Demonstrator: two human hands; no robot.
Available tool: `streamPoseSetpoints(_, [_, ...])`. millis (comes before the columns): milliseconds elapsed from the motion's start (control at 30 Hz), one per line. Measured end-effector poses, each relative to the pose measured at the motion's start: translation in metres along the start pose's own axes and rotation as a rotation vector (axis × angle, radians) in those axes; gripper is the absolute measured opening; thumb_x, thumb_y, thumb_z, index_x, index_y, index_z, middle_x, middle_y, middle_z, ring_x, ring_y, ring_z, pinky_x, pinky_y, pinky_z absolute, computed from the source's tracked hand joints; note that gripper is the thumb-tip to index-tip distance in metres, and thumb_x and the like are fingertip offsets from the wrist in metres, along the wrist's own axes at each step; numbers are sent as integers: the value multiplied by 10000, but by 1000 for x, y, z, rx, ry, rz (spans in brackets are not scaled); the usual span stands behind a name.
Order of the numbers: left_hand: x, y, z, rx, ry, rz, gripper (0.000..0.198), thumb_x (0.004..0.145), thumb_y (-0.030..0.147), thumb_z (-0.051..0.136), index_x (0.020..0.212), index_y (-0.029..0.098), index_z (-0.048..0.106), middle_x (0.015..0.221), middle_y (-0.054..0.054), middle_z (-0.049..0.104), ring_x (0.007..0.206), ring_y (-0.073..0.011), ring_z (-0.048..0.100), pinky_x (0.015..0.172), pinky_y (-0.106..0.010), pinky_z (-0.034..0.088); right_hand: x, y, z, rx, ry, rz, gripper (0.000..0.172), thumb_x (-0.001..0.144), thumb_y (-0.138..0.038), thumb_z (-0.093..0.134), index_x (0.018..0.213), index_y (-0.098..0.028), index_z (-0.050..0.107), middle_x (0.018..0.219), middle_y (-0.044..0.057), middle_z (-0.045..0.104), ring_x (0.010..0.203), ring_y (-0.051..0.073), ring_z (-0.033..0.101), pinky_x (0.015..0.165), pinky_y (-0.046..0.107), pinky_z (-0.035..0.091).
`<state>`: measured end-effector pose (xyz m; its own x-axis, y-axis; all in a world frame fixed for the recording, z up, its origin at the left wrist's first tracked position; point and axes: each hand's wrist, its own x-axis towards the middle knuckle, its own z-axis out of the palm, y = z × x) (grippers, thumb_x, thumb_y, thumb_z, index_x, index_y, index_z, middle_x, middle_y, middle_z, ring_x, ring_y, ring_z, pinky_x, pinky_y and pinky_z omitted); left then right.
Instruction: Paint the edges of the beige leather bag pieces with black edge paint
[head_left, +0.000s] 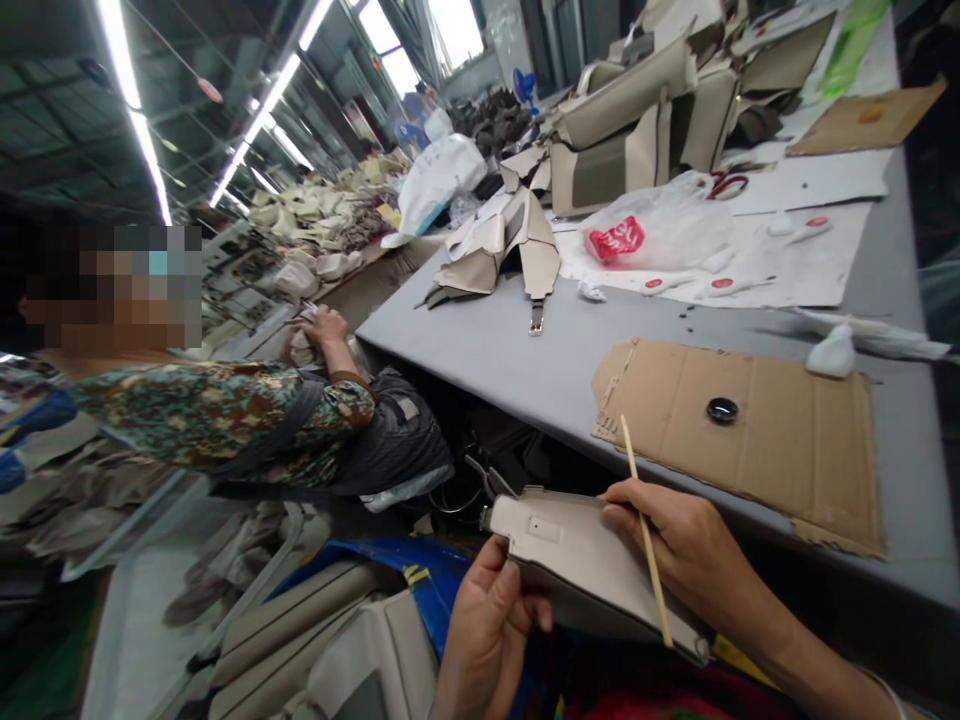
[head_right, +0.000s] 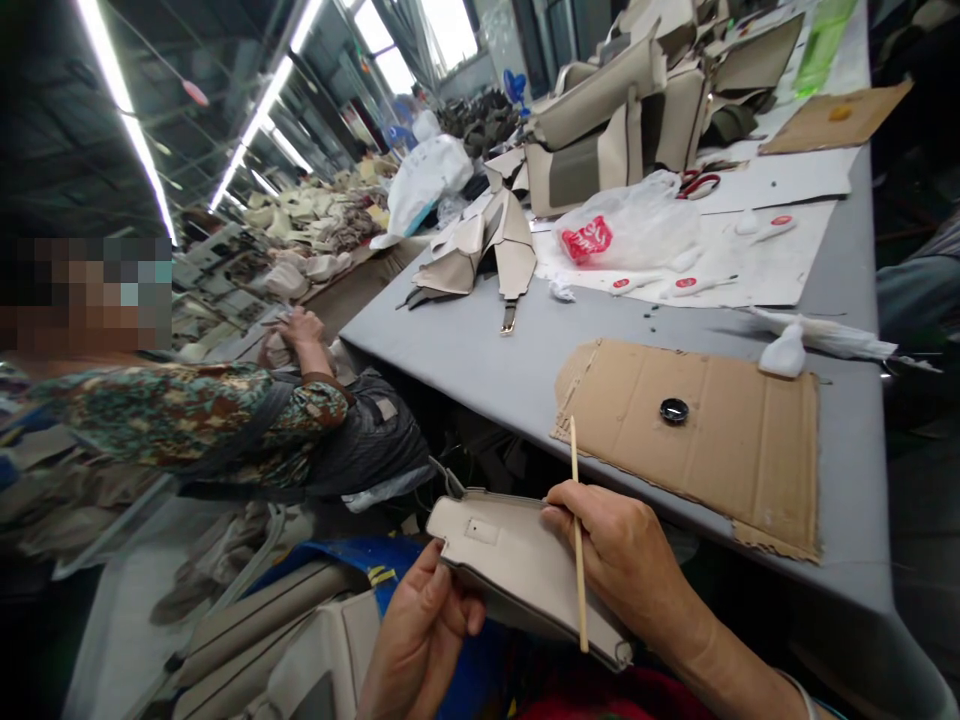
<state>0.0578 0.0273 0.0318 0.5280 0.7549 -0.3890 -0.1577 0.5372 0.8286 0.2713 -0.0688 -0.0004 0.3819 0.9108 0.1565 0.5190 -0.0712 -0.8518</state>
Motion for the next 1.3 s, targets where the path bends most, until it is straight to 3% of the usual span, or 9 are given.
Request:
streamPoseSetpoints(100, [-2,-5,-3,34,32,16,323,820,289,832,1114,204,728,989,-60,682,690,-122,566,450,-174,477,-5,-1,-1,8,-6,-4,187,1048,-371,508,1047,-261,660,906,6,708,815,189,674,729,306,450])
streamPoseSetpoints(333, [-5,-12,-1,28,66,39,397,754,395,880,1093,233,752,937,-51,694,628,-103,542,403,-141,454,-12,-1,0,-13,0,-58,193,1051,-348,507,1097,-250,667,951,17,717,845,183,686,761,305,482])
streamPoseSetpoints(533, [-7,-10,1,166,110,53,394,823,433,812,1135,205,733,919,-44,685,517,-63,477,336,-125,389,-17,6,1,32,19,-149,158,1041,-289,540,1135,-258,662,982,13,730,878,167,704,783,280,504])
streamPoseSetpoints(700, [-12,-7,5,200,144,28,365,795,425,834,1024,154,747,825,-29,662,446,-39,435,308,-120,343,-21,11,0,51,-8,-201,195,1036,-251,550,1203,-286,644,1014,2,730,905,155,703,803,266,513])
streamPoseSetpoints(1033, [-14,-15,9,226,251,61,358,763,458,853,751,128,712,662,4,611,408,-22,359,317,-118,272,-25,14,-2,89,-39,-190,234,1023,-246,574,1240,-309,636,1033,-7,732,919,162,702,803,264,519])
streamPoseSetpoints(1300, [-9,-21,9,235,279,98,348,787,462,837,779,141,702,627,51,511,427,-17,283,326,-111,232,-27,12,-4,129,-56,-177,235,1030,-245,558,1242,-297,645,1048,10,732,939,170,703,809,271,525])
